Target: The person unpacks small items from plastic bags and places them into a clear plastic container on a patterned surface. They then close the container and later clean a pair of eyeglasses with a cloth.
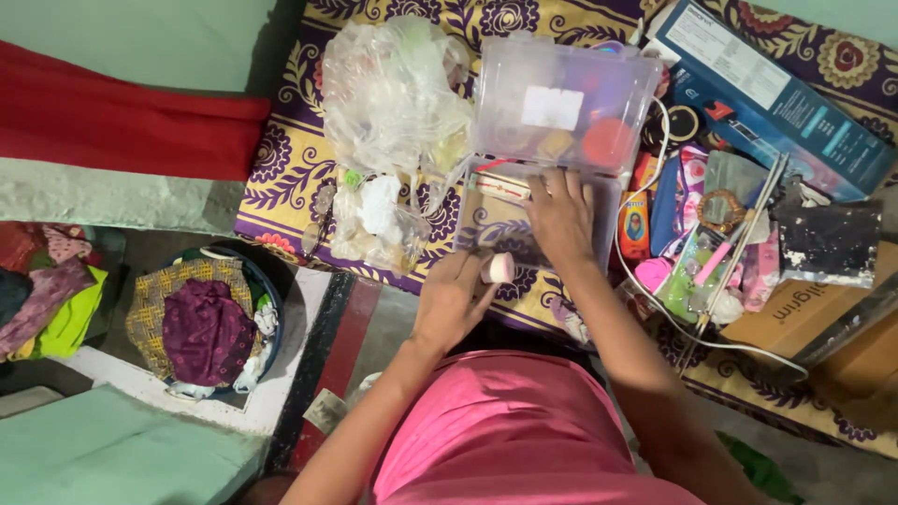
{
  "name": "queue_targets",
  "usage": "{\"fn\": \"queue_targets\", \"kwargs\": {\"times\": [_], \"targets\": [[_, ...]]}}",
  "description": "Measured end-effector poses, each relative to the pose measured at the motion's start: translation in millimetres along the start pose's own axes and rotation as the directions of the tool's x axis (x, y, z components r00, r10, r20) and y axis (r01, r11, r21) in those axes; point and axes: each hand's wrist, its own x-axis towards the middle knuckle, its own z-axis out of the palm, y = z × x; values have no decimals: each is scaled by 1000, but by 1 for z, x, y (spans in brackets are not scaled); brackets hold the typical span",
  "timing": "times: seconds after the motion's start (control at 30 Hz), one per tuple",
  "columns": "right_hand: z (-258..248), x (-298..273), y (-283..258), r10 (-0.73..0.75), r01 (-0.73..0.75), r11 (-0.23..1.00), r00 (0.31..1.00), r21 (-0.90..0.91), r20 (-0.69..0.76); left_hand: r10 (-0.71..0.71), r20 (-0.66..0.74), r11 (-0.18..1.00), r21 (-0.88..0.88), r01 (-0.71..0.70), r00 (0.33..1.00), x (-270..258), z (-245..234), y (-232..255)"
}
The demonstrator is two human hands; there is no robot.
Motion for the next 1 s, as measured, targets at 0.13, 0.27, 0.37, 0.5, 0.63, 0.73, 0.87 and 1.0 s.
{"fn": "queue_targets", "kwargs": {"times": [0.13, 0.27, 0.37, 0.5, 0.63, 0.73, 0.87, 1.0], "targets": [[13, -12, -3, 63, -124, 966, 963, 225, 261, -72, -24, 997, -26, 72, 997, 0, -4, 4], [10, 0, -12, 425, -703, 688, 592, 181, 684, -33, 9, 999, -2, 33, 999, 8, 1, 2], [18, 2, -11, 393, -590, 786, 706, 183, 588, -13, 26, 1000, 1, 13, 1000, 8, 0, 3], [34, -15, 4, 166, -270, 943, 887, 193, 431, 12, -5, 1000, -1, -12, 1000, 7, 3, 2], [27, -24, 11, 229, -309, 934, 904, 182, 362, -179, 86, 983, -29, 182, 980, 7, 13, -4], [16, -20, 7, 215, -285, 938, 924, 196, 316, -258, 117, 959, -90, 269, 959, 20, 31, -15], [6, -16, -6, 59, -98, 976, 978, 193, 200, -241, 229, 971, 50, 235, 943, 48, 51, -30], [11, -9, -5, 43, -98, 973, 965, 207, 257, -314, 280, 949, 125, 290, 907, 57, 61, -42]]}}
